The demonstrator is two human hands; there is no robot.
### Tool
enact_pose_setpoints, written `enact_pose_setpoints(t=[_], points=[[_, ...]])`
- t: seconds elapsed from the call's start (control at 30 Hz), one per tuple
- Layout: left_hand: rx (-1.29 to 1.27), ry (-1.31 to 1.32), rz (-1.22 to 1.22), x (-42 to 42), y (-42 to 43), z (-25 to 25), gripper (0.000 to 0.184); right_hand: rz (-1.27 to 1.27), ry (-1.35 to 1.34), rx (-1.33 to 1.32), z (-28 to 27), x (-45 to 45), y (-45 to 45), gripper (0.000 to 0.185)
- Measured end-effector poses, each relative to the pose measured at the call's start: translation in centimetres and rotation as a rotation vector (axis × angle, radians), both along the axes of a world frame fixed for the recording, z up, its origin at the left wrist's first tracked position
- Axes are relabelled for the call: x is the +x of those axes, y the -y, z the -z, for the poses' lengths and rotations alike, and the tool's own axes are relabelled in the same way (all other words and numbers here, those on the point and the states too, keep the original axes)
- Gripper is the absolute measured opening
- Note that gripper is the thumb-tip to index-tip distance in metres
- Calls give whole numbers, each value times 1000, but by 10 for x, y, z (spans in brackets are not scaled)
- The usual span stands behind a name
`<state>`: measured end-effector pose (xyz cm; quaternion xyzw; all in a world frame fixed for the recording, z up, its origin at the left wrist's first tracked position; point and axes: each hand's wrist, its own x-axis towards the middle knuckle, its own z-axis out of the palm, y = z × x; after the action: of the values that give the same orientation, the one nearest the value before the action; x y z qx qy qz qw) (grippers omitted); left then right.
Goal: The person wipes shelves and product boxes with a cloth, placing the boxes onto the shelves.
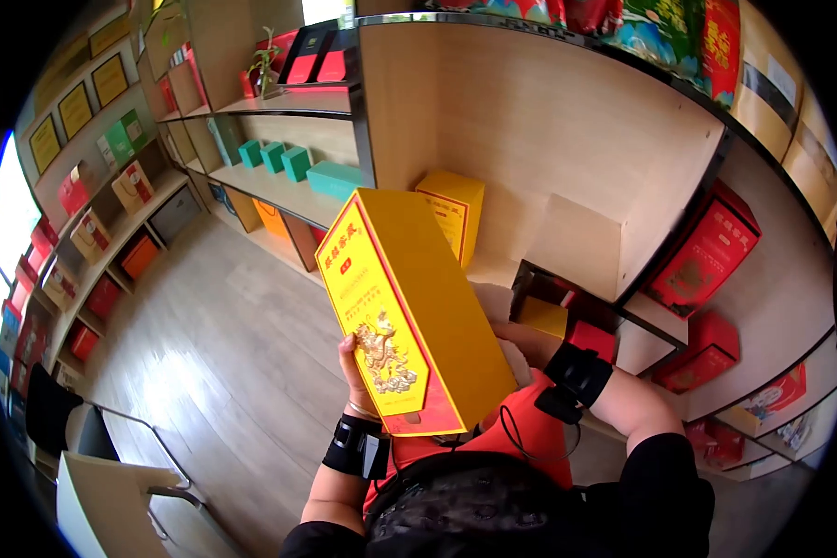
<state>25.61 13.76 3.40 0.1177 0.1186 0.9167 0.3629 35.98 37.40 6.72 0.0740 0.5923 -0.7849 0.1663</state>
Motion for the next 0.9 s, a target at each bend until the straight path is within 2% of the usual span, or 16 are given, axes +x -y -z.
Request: enact_pose_setpoints(t=[0.2, 0.3, 0.4, 0.43, 0.53, 0.6, 0.67, 0.77, 0.87, 0.9], points=[[-10, -13, 69, 9, -5, 8, 61, 151, -309, -36, -67, -26, -15, 59], [-15, -84, 83, 18, -7, 2, 62, 113, -366, -242, -78, -47, -20, 59], [-57, -81, -5, 28, -8, -7, 62, 84, -272, -218, -57, -54, -15, 57], [-65, -112, -49, 30, -8, -11, 63, 177, -216, -117, -49, -42, -2, 54], [-96, -121, -71, 26, -5, -27, 63, 44, -172, 31, -18, -19, 4, 50], [-181, -125, -130, 15, -3, -28, 61, -7, -41, -65, -8, -4, -2, 49], [-186, -83, -182, -1, -5, -16, 59, 50, 14, -186, 7, 3, -2, 49], [-172, -38, -218, -17, -3, 5, 60, 290, 1, -458, 35, 5, 4, 45], [-135, -12, -273, -32, -2, 34, 61, 432, -75, -563, 64, -6, 4, 39], [-115, -3, -288, -34, -1, 42, 61, 449, -144, -518, 72, -10, 9, 37]])
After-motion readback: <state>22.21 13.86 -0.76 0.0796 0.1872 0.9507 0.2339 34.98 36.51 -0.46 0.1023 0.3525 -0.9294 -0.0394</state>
